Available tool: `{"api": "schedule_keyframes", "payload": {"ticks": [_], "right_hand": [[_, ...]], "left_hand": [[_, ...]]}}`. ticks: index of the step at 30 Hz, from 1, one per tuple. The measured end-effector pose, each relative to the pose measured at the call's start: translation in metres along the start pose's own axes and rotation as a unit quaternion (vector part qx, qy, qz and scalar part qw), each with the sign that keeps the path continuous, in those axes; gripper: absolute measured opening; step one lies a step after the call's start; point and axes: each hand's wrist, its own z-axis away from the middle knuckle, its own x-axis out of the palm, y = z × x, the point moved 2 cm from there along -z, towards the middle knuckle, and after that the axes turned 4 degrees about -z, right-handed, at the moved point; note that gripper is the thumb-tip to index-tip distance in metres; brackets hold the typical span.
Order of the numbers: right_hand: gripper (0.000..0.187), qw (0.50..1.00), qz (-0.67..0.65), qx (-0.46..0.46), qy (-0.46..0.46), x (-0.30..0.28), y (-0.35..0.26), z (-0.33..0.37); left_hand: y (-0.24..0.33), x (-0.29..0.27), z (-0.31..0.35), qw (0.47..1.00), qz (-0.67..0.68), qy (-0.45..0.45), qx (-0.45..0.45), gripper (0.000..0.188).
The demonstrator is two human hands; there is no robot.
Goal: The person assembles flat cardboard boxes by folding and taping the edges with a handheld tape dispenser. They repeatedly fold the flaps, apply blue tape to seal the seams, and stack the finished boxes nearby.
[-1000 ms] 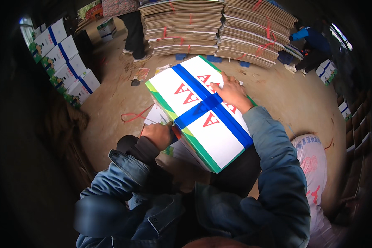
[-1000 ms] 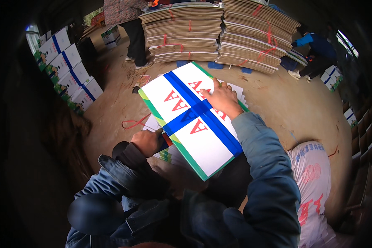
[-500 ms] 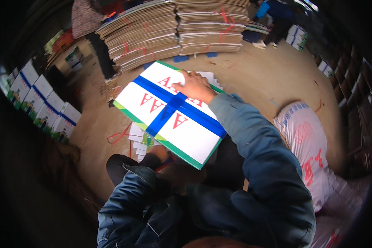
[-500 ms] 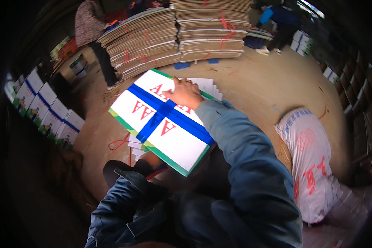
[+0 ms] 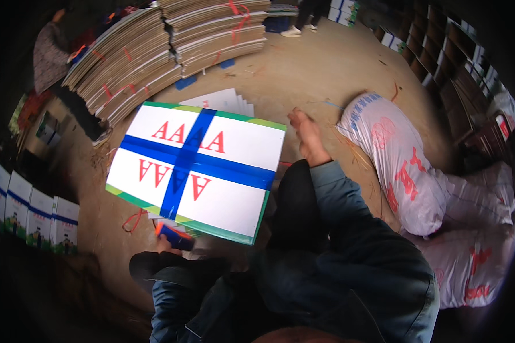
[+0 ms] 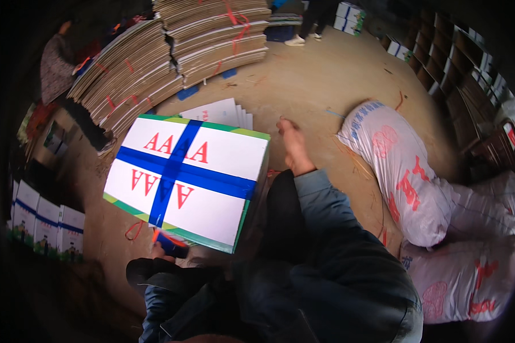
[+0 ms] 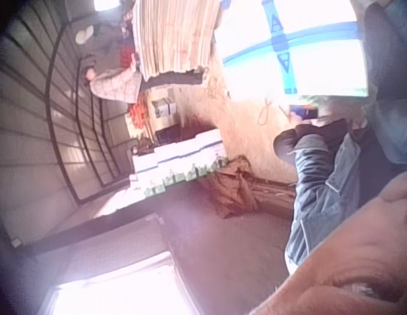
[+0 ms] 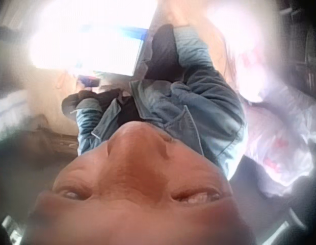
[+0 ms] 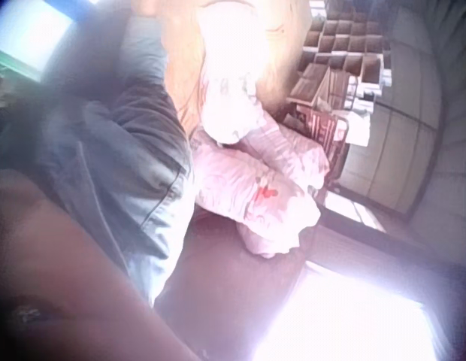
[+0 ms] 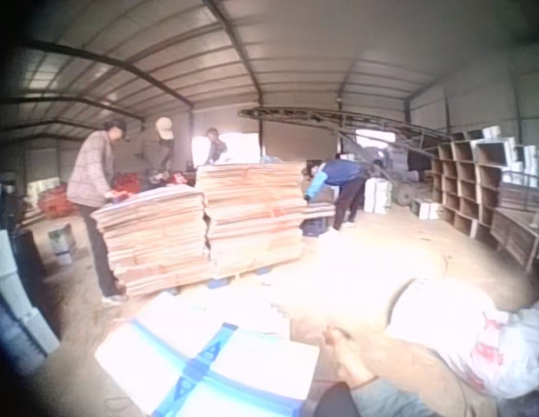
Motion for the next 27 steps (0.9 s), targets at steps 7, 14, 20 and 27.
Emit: {"api": "schedule_keyframes", "payload": {"ticks": [7, 14, 20, 27], "right_hand": [[0.074, 0.969, -0.208, 0.124, -0.044, 0.032, 0.049, 0.064], [0.072, 0.931, -0.181, 0.316, -0.006, 0.034, 0.167, 0.110], [0.071, 0.915, -0.220, 0.332, -0.065, 0.069, 0.194, 0.136], [0.069, 0.897, -0.322, 0.240, -0.182, 0.038, 0.143, 0.145]], "left_hand": [[0.124, 0.077, 0.002, 0.929, -0.024, 0.028, 0.368, 0.061], [0.150, 0.083, -0.014, 0.932, -0.156, -0.080, 0.317, 0.041], [0.171, 0.094, 0.014, 0.952, -0.037, -0.096, 0.287, 0.046], [0.231, 0.186, 0.116, 0.668, -0.367, -0.055, 0.645, 0.026]]}}
